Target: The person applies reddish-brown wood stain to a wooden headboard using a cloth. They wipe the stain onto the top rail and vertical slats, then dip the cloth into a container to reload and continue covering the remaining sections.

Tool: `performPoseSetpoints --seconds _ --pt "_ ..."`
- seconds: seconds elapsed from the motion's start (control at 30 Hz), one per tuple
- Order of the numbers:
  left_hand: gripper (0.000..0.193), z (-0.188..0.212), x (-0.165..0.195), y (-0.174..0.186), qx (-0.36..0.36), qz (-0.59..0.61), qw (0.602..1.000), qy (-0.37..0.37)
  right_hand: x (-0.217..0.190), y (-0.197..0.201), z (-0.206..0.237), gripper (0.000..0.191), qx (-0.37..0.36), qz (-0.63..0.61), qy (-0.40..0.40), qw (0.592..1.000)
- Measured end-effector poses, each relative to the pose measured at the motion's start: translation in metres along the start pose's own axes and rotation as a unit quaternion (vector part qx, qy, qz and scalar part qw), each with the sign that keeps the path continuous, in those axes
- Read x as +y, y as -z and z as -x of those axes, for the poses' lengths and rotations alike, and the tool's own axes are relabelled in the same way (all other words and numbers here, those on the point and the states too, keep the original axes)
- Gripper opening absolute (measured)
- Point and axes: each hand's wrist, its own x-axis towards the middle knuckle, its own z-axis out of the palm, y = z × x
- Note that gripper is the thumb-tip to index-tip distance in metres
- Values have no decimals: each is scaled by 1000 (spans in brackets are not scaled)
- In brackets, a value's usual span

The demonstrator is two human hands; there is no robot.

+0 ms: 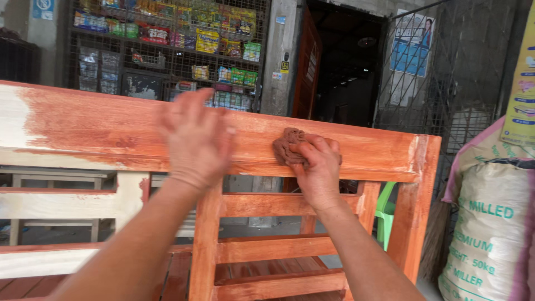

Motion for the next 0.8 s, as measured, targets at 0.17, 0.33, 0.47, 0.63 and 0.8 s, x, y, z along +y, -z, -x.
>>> performPoseSetpoints --seconds 0.17,0.33,0.47,0.63,0.8 --pt "41 6 79 -50 -40 98 994 -17 70 36 14 36 8 42 27 999" --pt "51 12 80 -62 -62 58 996 -42 174 89 33 39 86 129 -13 988" --pt "52 14 80 -62 -59 52 995 -53 208 105 39 38 31 213 -99 972" --pt "52 15 82 -62 -73 45 995 -56 201 104 40 40 56 223 -112 967" --pt "52 13 82 -60 -90 32 994 -45 187 125 30 76 -18 149 -88 985"
